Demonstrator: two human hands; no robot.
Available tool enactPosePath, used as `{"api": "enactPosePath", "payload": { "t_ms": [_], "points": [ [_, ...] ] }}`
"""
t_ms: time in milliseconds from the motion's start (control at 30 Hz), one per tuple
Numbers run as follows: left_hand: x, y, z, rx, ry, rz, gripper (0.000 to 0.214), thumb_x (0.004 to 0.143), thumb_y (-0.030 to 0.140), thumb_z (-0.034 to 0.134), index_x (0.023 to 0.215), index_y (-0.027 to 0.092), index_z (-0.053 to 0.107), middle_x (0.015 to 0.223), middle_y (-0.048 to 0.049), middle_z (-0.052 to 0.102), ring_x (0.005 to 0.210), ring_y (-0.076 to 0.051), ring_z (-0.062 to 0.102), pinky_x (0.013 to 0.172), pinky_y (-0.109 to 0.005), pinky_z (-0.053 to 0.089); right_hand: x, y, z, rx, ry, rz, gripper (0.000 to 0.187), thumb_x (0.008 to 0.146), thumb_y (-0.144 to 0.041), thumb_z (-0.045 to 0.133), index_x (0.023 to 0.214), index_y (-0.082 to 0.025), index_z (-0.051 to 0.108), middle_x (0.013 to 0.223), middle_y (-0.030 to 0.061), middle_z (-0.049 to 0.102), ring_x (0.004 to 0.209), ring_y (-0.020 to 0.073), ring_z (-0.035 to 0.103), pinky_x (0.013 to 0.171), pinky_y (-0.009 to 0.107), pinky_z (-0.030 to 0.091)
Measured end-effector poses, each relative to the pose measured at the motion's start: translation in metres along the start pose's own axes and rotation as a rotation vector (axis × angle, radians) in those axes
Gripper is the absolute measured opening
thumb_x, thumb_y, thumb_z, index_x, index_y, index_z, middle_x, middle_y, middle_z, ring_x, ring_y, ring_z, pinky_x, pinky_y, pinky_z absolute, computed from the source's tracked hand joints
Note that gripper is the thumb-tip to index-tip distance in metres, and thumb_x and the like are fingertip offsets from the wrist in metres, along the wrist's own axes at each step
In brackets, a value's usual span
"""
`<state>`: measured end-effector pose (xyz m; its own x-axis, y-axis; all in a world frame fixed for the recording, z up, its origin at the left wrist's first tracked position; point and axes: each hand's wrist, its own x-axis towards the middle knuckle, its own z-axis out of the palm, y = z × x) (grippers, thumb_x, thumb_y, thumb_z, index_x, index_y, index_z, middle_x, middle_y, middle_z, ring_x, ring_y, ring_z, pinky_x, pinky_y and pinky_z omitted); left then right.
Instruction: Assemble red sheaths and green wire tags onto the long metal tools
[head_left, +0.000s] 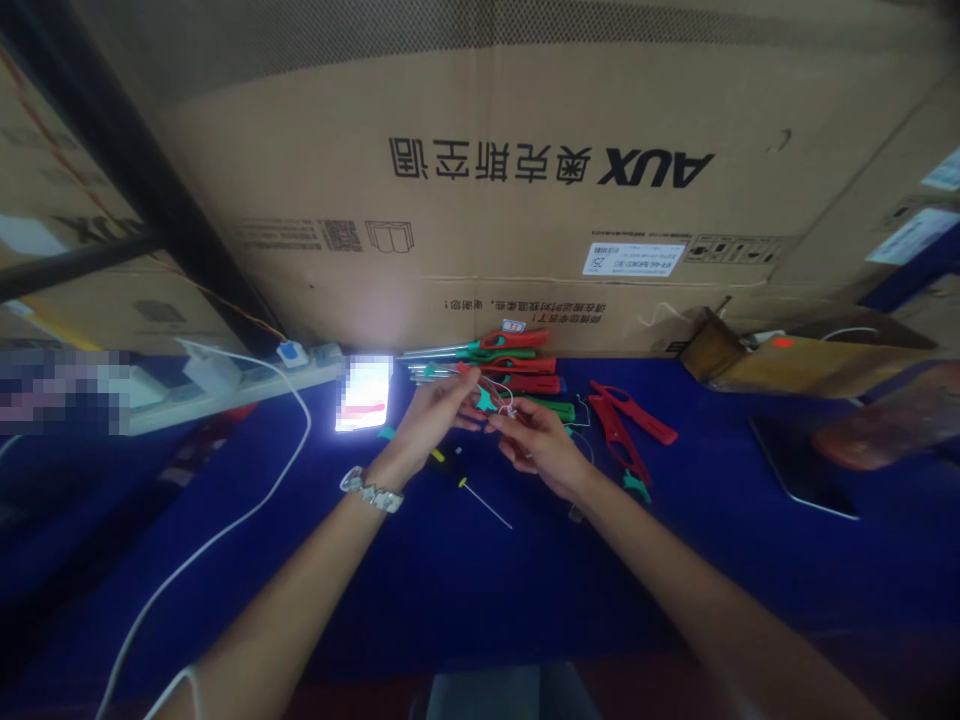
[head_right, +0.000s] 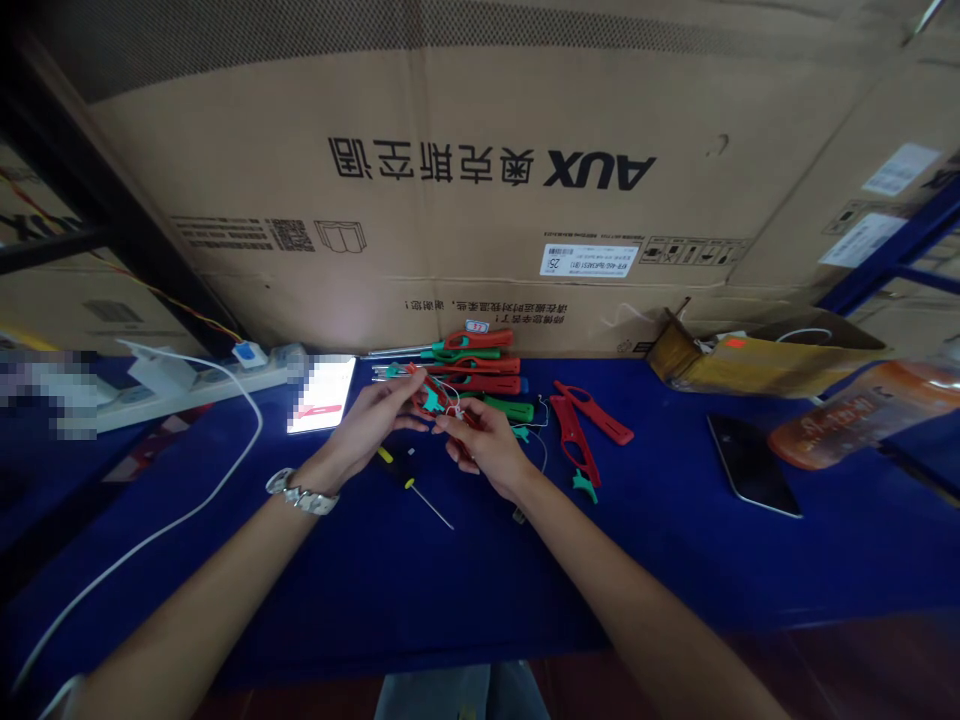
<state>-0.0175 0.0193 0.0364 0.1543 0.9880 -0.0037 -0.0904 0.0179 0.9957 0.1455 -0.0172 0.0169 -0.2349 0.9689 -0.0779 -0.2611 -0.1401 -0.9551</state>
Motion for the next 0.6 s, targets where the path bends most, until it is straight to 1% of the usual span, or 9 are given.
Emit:
{"api": "enactPosePath", "payload": {
  "t_ms": [67, 133, 233, 300, 400, 500, 600],
  "points": [
    [-0.007, -0.001, 0.003, -0.089, -0.045, -0.039, 0.029, 0.077, 0.045, 0.078, 0.080, 0.016, 0.074, 0.081, -0.0079, 0.073, 0.067, -0.016, 0.069, 0.063, -0.027, 0.059, 0.001, 0.001, 0.000, 0.001, 0.000, -0.005, 0.042, 0.068, -0.044, 0.083, 0.091, -0.019, 0.057, 0.078, -0.0021, 0.065, 0.044, 0.0045, 0.047, 0.032, 0.016, 0.021],
    [-0.011, -0.002, 0.004, -0.140, -0.044, -0.045, 0.025, 0.074, 0.038, 0.081, 0.086, 0.017, 0.075, 0.089, -0.0076, 0.074, 0.072, -0.015, 0.070, 0.068, -0.026, 0.059, 0.002, 0.003, 0.000, -0.001, 0.002, -0.012, 0.044, 0.067, -0.045, 0.083, 0.092, -0.019, 0.057, 0.077, -0.0024, 0.064, 0.044, 0.0046, 0.047, 0.031, 0.015, 0.021],
    [-0.011, -0.005, 0.003, -0.181, -0.020, -0.050, 0.022, 0.070, 0.032, 0.085, 0.082, 0.017, 0.075, 0.090, -0.0055, 0.074, 0.077, -0.014, 0.069, 0.073, -0.025, 0.058, 0.003, 0.004, -0.001, -0.018, 0.017, -0.036, 0.046, 0.067, -0.047, 0.083, 0.093, -0.019, 0.057, 0.079, -0.0019, 0.065, 0.042, 0.0047, 0.048, 0.030, 0.015, 0.022],
    [-0.009, -0.007, 0.000, -0.203, -0.041, -0.068, 0.022, 0.068, 0.030, 0.086, 0.081, 0.017, 0.075, 0.088, -0.0040, 0.073, 0.078, -0.013, 0.069, 0.078, -0.025, 0.057, 0.003, 0.005, -0.001, -0.029, 0.023, -0.056, 0.047, 0.067, -0.048, 0.082, 0.094, -0.019, 0.058, 0.079, -0.0018, 0.066, 0.042, 0.0047, 0.048, 0.029, 0.015, 0.023],
    [-0.006, -0.008, -0.005, -0.212, -0.102, -0.111, 0.026, 0.066, 0.030, 0.088, 0.084, 0.016, 0.076, 0.087, -0.0033, 0.074, 0.079, -0.013, 0.069, 0.083, -0.027, 0.056, 0.004, 0.006, -0.002, -0.035, 0.022, -0.071, 0.046, 0.068, -0.048, 0.082, 0.094, -0.019, 0.058, 0.077, -0.0024, 0.066, 0.041, 0.0047, 0.048, 0.029, 0.014, 0.024],
    [-0.005, -0.007, -0.008, -0.208, -0.136, -0.128, 0.029, 0.064, 0.031, 0.089, 0.084, 0.015, 0.077, 0.087, -0.0037, 0.074, 0.080, -0.014, 0.068, 0.085, -0.029, 0.055, 0.004, 0.008, -0.003, -0.038, 0.018, -0.078, 0.045, 0.068, -0.048, 0.082, 0.094, -0.019, 0.059, 0.076, -0.0026, 0.066, 0.041, 0.0045, 0.047, 0.029, 0.014, 0.025],
    [-0.005, -0.005, -0.009, -0.188, -0.149, -0.129, 0.029, 0.063, 0.032, 0.089, 0.083, 0.015, 0.077, 0.088, -0.0041, 0.075, 0.079, -0.014, 0.068, 0.083, -0.029, 0.055, 0.005, 0.009, -0.004, -0.045, 0.009, -0.082, 0.045, 0.068, -0.047, 0.082, 0.094, -0.019, 0.059, 0.074, -0.0028, 0.066, 0.042, 0.0048, 0.048, 0.029, 0.014, 0.026]
  ]
}}
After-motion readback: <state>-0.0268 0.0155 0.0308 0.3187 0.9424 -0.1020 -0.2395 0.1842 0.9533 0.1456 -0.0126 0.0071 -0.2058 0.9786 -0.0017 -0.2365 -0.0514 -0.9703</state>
